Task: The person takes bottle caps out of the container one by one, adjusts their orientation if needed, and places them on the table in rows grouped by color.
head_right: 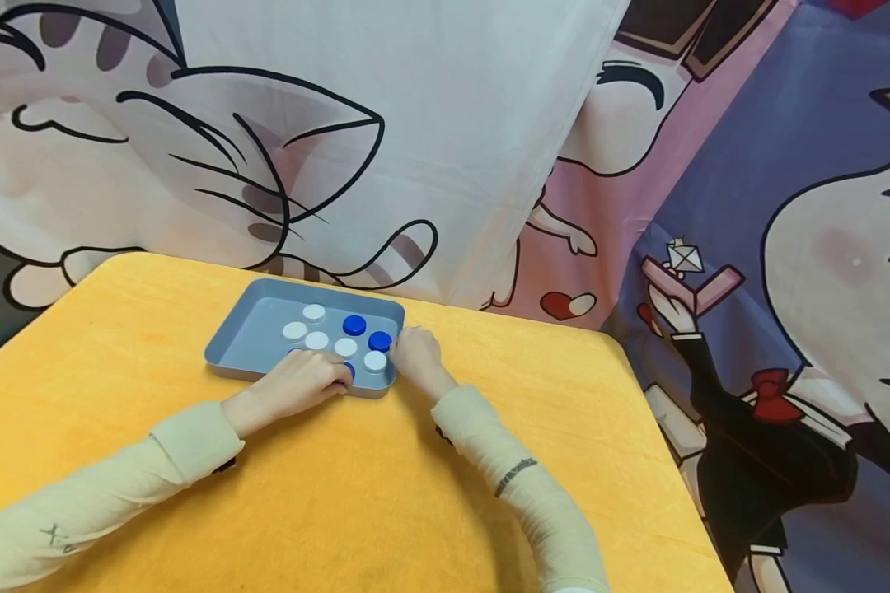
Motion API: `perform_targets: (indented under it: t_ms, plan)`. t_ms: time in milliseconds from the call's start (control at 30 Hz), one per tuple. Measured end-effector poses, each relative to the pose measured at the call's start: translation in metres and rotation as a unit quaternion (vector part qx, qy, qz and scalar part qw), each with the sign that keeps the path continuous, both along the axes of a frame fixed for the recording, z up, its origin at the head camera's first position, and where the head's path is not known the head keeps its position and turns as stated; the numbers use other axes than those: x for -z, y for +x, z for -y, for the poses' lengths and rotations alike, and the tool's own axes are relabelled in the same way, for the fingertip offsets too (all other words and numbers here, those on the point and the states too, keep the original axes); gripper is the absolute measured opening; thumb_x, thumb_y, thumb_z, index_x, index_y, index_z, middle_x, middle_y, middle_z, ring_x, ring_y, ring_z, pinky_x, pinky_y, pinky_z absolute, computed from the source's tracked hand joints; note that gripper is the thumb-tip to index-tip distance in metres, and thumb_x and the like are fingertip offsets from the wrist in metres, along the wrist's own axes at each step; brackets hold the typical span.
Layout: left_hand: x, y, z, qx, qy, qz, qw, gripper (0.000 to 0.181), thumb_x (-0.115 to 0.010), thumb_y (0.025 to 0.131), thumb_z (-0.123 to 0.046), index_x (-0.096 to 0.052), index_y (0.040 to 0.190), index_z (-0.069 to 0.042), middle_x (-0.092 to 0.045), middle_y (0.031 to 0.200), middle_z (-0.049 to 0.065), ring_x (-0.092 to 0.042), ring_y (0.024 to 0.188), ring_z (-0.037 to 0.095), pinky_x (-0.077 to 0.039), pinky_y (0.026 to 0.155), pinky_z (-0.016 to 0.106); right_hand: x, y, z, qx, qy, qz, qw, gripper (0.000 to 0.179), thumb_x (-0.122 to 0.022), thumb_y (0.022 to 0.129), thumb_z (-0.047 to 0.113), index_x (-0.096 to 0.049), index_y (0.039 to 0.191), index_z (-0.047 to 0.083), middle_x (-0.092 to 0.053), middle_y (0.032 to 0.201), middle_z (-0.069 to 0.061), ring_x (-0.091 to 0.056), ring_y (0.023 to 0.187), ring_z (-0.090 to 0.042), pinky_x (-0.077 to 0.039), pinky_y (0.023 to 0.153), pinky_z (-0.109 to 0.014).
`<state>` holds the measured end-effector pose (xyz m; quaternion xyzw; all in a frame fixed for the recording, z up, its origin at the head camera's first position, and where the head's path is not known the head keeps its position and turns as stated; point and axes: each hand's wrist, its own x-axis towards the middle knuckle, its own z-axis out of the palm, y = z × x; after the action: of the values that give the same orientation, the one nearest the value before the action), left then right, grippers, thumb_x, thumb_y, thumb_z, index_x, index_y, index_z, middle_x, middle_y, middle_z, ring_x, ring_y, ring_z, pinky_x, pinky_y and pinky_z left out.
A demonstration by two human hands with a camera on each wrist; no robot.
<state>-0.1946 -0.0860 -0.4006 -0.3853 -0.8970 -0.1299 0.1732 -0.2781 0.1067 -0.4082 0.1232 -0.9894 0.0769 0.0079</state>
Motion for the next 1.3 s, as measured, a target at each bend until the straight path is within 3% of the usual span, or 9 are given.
perform_targets:
  t_ms: [533, 933, 1133, 1300]
  plan:
    - [-0.003, 0.002, 0.011, -0.037, 0.028, 0.019, 0.9987, 0.011, -0.077, 0.080, -0.021, -0.075, 0.086, -0.012, -0.072, 0.083, 0.000, -0.066, 0.069, 0.014, -0.054, 0.061, 0.029, 0.004, 0.002, -0.022, 0.010, -0.012, 0.001, 0.9999, 0.041, -0.055, 0.094, 0.019, -0.047, 0.055, 0.010, -0.043, 0.052, 0.000, -0.048, 0.048, -0.017, -0.035, 0.045, -0.024]
    - [-0.003, 0.007, 0.024, -0.080, 0.054, 0.001, 0.9954, 0.015, -0.078, 0.079, -0.026, -0.074, 0.083, -0.012, -0.072, 0.079, 0.001, -0.063, 0.063, 0.015, -0.048, 0.051, 0.026, 0.004, 0.005, -0.044, 0.014, -0.011, 0.001, 0.9998, 0.040, -0.054, 0.095, 0.019, -0.049, 0.056, 0.009, -0.043, 0.052, -0.001, -0.047, 0.047, -0.017, -0.035, 0.045, -0.023]
    - [0.001, 0.009, 0.027, -0.098, 0.056, 0.012, 0.9936, 0.017, -0.077, 0.080, -0.028, -0.074, 0.083, -0.011, -0.073, 0.081, 0.002, -0.065, 0.070, 0.018, -0.051, 0.055, 0.028, 0.003, 0.007, -0.054, 0.019, -0.022, 0.008, 0.9995, 0.040, -0.054, 0.095, 0.018, -0.049, 0.056, 0.009, -0.043, 0.051, -0.001, -0.045, 0.046, -0.016, -0.034, 0.045, -0.023]
    - [0.004, 0.011, 0.027, -0.093, 0.051, 0.021, 0.9941, 0.018, -0.075, 0.082, -0.028, -0.073, 0.084, -0.010, -0.073, 0.083, 0.003, -0.067, 0.074, 0.019, -0.055, 0.061, 0.031, 0.003, 0.008, -0.062, 0.020, -0.017, 0.004, 0.9996, 0.041, -0.054, 0.095, 0.018, -0.046, 0.055, 0.009, -0.041, 0.051, 0.000, -0.045, 0.046, -0.016, -0.034, 0.044, -0.024]
